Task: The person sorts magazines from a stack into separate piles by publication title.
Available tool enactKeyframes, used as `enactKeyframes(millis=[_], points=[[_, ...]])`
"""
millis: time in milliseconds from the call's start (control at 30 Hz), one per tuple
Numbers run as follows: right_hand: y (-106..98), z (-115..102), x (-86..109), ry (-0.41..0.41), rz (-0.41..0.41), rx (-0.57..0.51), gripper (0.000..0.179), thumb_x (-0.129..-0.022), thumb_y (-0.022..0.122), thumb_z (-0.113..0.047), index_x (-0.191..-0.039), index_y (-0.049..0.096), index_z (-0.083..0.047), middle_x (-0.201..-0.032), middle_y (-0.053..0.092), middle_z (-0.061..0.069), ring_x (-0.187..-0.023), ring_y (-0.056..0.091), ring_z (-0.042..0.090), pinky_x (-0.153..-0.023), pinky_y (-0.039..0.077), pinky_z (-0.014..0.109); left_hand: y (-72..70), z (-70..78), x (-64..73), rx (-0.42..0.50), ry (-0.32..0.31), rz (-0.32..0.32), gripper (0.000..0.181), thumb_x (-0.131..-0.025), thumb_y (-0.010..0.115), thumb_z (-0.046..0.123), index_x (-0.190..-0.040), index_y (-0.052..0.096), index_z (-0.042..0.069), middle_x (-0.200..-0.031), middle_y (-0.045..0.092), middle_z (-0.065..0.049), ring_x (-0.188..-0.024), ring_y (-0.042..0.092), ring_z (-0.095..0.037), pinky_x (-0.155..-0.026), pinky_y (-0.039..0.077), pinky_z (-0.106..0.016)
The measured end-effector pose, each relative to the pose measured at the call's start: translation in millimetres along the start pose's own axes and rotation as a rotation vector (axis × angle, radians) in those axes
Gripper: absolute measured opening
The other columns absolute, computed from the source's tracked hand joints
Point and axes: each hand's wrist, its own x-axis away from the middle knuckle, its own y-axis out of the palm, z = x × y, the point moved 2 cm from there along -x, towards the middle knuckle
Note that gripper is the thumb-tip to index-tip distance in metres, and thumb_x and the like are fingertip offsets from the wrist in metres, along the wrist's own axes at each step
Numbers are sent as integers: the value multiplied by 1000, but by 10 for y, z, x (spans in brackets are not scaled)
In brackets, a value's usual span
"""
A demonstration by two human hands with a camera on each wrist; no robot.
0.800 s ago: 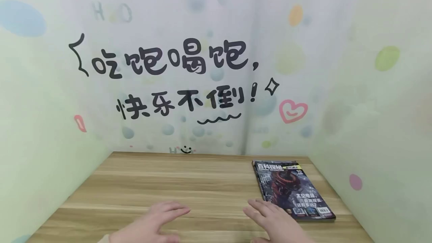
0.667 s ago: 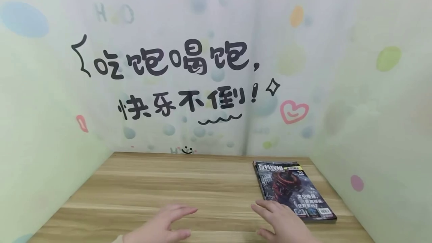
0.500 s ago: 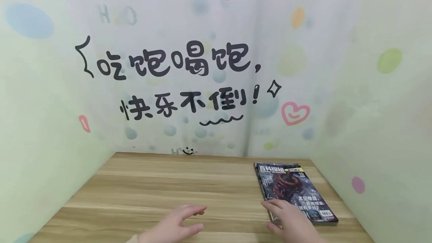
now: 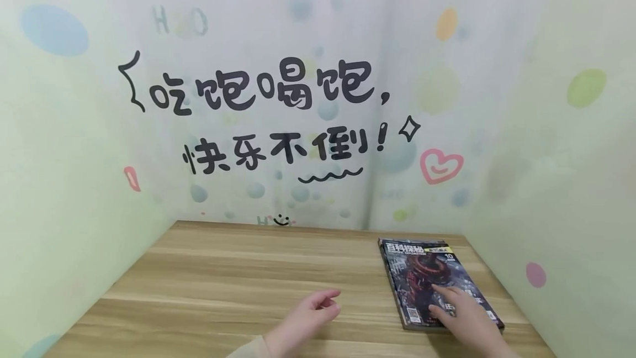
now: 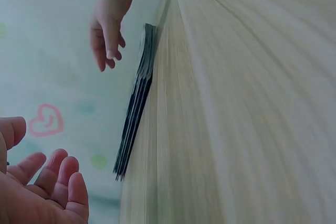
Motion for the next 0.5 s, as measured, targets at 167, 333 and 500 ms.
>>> enactKeyframes(millis=[167, 333, 500], points=[[-28, 277, -10, 23, 64, -53, 53, -87, 70, -28, -124, 58, 8, -120, 54, 36, -109, 48, 57, -85, 40, 67, 256, 2, -173, 78, -27, 15, 42, -88, 67, 19, -124, 61, -1, -91, 62, 5, -81, 55, -7, -71, 47, -25], [-108, 510, -15, 92, 51, -56, 55, -89, 68, -26, -122, 55, 15, -116, 53, 41, -107, 48, 58, -85, 40, 65, 480, -44, -343, 121, -108, 14, 45, -88, 65, 18, -127, 58, -2, -88, 61, 3, -75, 55, -10, -65, 46, -27], [-185, 740, -46, 166, -25, -54, 61, -92, 63, -32, -122, 52, 19, -116, 54, 41, -106, 51, 56, -85, 45, 59, 694, -102, -472, 179, -161, 57, 46, -87, 65, 15, -127, 56, -5, -87, 57, 0, -71, 54, -14, -60, 43, -26]])
